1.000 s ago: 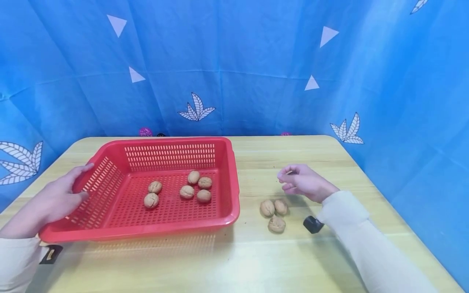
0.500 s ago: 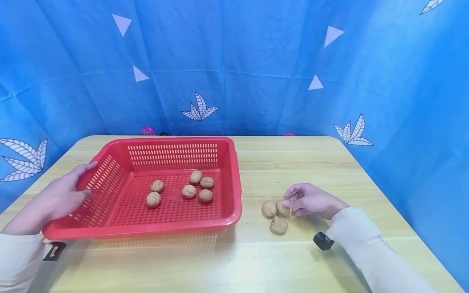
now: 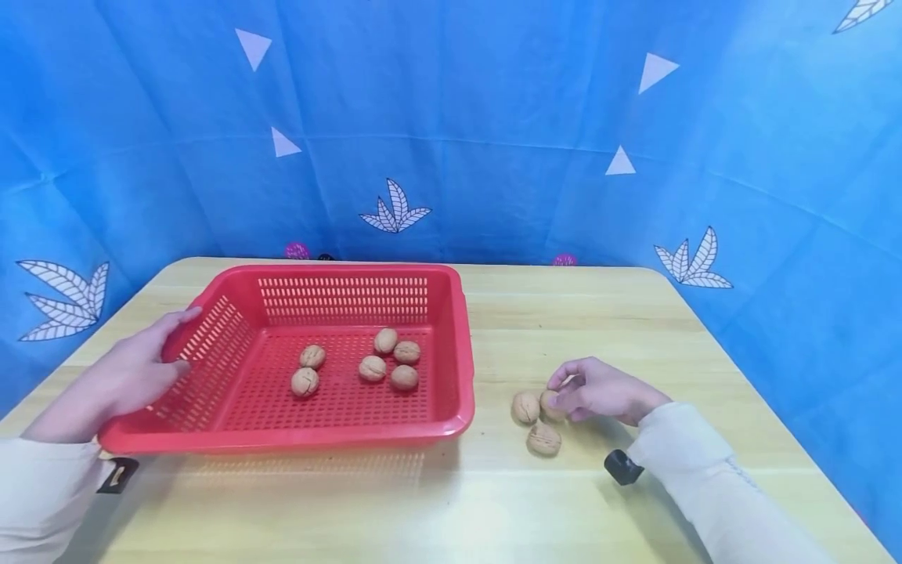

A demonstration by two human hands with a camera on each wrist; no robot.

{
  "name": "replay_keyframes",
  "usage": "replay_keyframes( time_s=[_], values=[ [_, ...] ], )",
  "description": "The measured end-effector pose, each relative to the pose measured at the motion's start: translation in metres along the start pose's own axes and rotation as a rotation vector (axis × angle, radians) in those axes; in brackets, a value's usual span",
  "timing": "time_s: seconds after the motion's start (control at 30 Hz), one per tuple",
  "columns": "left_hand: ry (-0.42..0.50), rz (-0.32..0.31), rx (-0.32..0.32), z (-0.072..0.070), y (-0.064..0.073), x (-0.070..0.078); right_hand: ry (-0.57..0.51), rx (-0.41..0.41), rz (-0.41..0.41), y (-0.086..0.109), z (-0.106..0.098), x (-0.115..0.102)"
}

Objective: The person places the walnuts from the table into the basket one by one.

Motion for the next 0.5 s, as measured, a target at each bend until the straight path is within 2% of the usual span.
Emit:
replay_keyframes(
  time_s=[0.17, 0.5],
  values=[
    [0.010, -0.005, -0.006, 0.000, 0.000, 0.003, -0.083, 0.038, 0.009, -0.002, -0.012, -0.005],
    [-0.025, 0.018, 0.007, -0.002, 0.001, 0.001, -0.451, 0.104, 0.002, -0.007, -0.022, -0.028]
  ],
)
Point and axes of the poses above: each hand's wrist, its own y-axis away from the middle knuckle, its own z-axis out of the palm, x = y × z, the point moved 6 cm from there along -y, towards the middle knuckle, and after that the axes turned 14 degrees about x, right-handed, at the moved point
